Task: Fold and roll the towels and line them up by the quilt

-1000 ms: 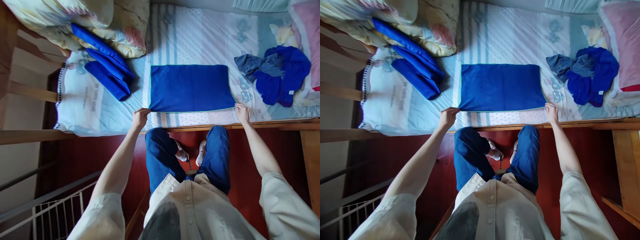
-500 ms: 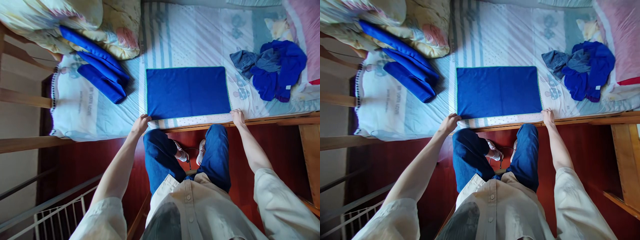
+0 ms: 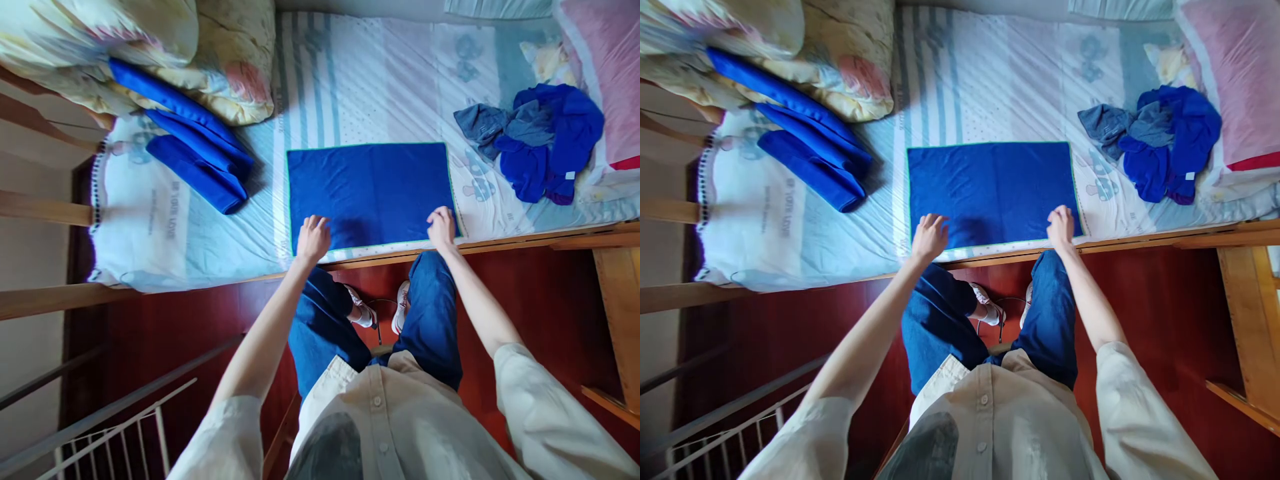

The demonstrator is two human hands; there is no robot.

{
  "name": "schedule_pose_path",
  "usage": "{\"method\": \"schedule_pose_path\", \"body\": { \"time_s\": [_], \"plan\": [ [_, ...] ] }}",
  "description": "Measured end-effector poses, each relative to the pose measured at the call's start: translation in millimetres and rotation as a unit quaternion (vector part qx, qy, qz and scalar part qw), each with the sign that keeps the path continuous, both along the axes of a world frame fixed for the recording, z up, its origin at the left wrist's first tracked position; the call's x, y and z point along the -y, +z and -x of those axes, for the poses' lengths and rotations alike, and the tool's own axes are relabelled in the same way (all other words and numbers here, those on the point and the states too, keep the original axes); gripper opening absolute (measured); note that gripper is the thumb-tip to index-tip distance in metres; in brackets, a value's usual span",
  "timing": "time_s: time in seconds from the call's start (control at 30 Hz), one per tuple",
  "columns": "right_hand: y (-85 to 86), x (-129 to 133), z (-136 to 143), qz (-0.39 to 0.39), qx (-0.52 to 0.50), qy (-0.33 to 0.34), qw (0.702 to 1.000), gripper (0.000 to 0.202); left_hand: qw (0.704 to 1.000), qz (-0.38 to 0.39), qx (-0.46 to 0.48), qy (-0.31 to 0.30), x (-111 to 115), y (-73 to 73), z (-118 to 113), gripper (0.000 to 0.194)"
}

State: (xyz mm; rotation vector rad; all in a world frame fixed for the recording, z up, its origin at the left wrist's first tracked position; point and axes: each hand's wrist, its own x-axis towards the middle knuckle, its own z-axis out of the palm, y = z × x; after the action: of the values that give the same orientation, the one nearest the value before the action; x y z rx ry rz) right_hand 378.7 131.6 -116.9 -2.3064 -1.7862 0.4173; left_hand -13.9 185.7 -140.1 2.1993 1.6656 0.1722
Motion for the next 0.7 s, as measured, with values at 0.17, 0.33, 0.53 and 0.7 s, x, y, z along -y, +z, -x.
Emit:
{"method": "schedule_pose_path", "body": {
  "time_s": [0.17, 0.33, 0.53, 0.7],
  "plan": [
    [-37.2, -43.7, 150.6, -0.086, -0.222, 0.057, 0.970, 0.049, 0.986, -0.045, 0.147, 0.067, 11.6, -47.9, -83.7, 0.052],
    [-77.7, -60.2, 215.5, -0.074, -0.328, 0.129, 0.933, 0.052, 0.979, -0.049, 0.180, 0.077, 25.6, -84.3, -82.1, 0.059],
    [-84.6, -50.4, 141.4, -0.078, -0.287, 0.167, 0.940, 0.052, 0.974, -0.067, 0.196, 0.090, 26.3, -82.5, -80.5, 0.056],
    [-79.9, -38.4, 44.1, -0.105, -0.168, 0.083, 0.977, 0.053, 0.974, -0.052, 0.200, 0.094, 26.6, -78.0, -83.5, 0.059]
  ]
}}
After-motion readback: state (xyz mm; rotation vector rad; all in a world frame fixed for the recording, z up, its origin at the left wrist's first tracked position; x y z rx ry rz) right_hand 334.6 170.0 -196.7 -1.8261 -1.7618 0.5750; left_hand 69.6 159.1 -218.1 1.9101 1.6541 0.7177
